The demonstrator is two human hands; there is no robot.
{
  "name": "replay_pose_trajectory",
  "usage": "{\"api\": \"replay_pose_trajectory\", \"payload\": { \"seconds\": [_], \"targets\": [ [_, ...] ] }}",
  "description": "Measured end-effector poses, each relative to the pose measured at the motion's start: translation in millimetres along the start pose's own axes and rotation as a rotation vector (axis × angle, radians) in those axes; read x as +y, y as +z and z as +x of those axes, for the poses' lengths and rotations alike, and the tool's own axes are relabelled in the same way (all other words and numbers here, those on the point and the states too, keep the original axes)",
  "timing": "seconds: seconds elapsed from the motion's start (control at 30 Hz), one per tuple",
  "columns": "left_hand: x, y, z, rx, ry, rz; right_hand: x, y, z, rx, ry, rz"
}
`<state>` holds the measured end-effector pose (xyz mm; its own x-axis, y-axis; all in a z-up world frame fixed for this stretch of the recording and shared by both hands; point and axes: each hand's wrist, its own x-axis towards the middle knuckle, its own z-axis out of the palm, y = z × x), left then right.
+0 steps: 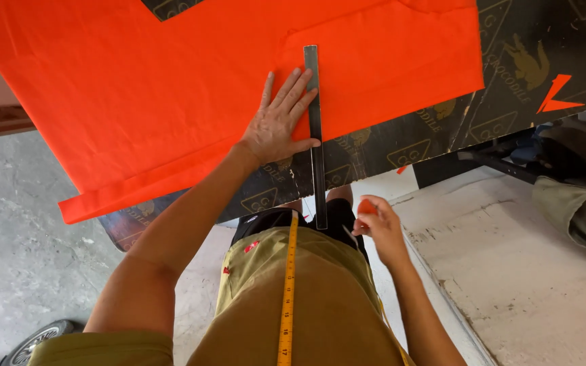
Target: Cutting out garment pieces from orange fabric using a paper pattern and scissors on a cutting table.
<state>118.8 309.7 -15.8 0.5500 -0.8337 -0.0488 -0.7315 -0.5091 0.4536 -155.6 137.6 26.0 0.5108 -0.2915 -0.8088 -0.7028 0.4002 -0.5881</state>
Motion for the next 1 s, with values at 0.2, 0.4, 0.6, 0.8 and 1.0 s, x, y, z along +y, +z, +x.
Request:
{"api": "replay_pose_trajectory", "payload": {
  "seconds": [0.2, 0.4, 0.6, 0.8, 1.0],
  "targets": [
    [-5.4, -7.5, 4.1, -0.041, 0.104, 0.079, -63.3, 13.6, 1.3, 0.149, -0.049, 0.006],
    [-6.9, -5.8, 2.7, -0.003, 0.127, 0.104, -98.3, 56.0, 44.3, 0.193, -0.165, -0.048],
    [-7.3, -5.6, 4.3, 0.003, 0.125, 0.087, -135.8, 87.9, 88.7, 0.155, -0.46, -0.293],
    [-5.1, -9.5, 4.4, -0.037, 0.109, 0.094, -153.1, 101.4, 121.4, 0.185, -0.57, -0.478],
    [-4.8, -8.4, 5.0, -0.068, 0.097, 0.115, -145.7, 101.4, 126.6, 0.149, -0.631, -0.514]
  ]
}}
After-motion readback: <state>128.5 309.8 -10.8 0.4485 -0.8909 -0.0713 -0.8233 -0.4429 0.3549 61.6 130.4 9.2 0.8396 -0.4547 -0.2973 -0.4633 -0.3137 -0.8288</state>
